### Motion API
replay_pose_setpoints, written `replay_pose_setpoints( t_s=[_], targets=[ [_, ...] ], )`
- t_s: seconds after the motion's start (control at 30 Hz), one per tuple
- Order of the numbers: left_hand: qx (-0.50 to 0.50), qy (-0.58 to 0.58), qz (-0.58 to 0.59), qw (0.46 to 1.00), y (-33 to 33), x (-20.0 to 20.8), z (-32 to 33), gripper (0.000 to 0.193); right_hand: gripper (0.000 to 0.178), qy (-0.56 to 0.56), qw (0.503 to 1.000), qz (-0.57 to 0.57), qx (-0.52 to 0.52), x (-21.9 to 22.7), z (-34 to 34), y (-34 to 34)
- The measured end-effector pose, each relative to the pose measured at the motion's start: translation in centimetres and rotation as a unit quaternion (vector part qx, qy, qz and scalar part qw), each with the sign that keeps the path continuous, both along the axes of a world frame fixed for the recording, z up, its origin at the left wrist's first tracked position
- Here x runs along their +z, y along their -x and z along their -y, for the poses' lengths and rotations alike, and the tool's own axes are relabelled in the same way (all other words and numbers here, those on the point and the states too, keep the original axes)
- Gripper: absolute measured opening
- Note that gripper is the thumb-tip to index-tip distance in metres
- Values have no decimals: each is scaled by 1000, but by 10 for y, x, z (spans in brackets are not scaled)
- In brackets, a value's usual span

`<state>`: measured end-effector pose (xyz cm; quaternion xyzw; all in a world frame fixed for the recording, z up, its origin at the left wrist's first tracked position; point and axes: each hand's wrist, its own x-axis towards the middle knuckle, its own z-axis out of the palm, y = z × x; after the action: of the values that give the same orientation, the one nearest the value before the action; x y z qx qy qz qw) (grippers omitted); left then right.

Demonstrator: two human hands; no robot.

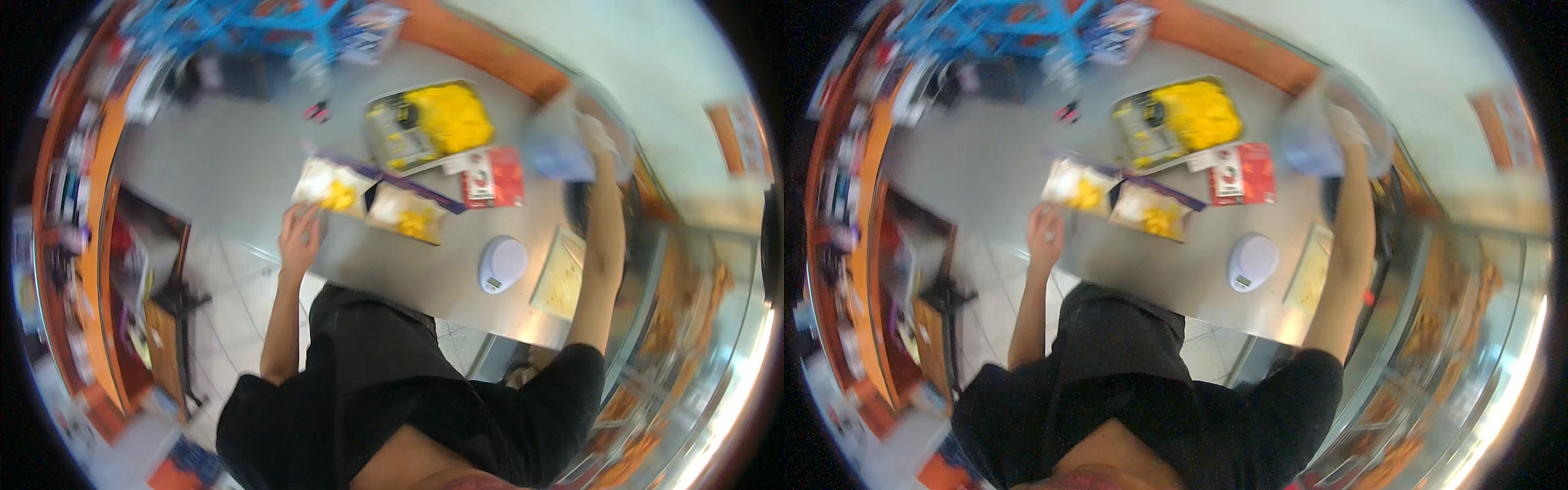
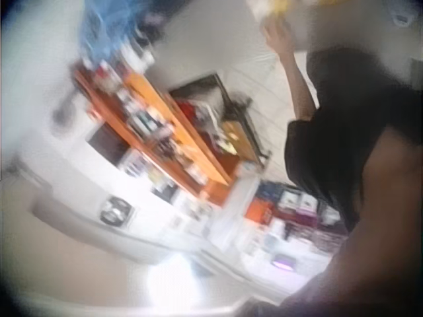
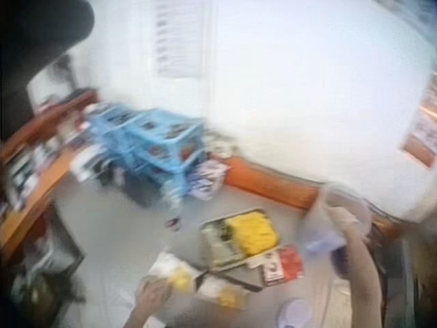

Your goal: The person assembles two food orders by placing steamed buns and scrambled eggs into paper boxes, then cuts fried chicken pieces and adds them to the boxes. The person uses a knife and a cutting board to portion the chicken.

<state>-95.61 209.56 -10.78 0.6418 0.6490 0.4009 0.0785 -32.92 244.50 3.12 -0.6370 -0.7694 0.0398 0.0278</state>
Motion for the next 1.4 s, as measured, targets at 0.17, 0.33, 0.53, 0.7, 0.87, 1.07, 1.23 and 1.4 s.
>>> replay_pose_setpoints(
  t_s=[0.17, 0.33, 0.53, 0.7, 0.87, 1.07, 1.23, 1.4],
  targets=[
    [52, 21, 52, 997, 12, -1, 36, 31, 35, 49, 992, 105, -38, 4, -21, -15],
    [62, 35, 84, 994, 19, 9, 54, 30, 37, -4, 991, 105, -89, 21, -20, -40],
    [-16, -79, 101, 992, 15, 27, 11, 29, 42, -194, 937, -127, -260, 119, 54, 5],
    [-129, -119, 235, 956, -42, 76, -43, 30, 34, -225, 950, -175, -130, 151, 143, 138],
    [-201, 72, 512, 832, -71, 114, -65, 53, 26, 38, 743, -647, -166, 78, 221, 318],
    [-108, 187, 354, 910, 8, 75, -45, 28, 28, 110, 733, -647, -178, -34, 293, 425],
    [-29, 209, 250, 945, 46, 37, -52, 18, 24, 78, 700, -656, -273, -75, 330, 412],
    [36, 55, -11, 998, 35, 12, -120, 32, 21, 9, 648, -698, -304, -83, 336, 374]
  ],
)
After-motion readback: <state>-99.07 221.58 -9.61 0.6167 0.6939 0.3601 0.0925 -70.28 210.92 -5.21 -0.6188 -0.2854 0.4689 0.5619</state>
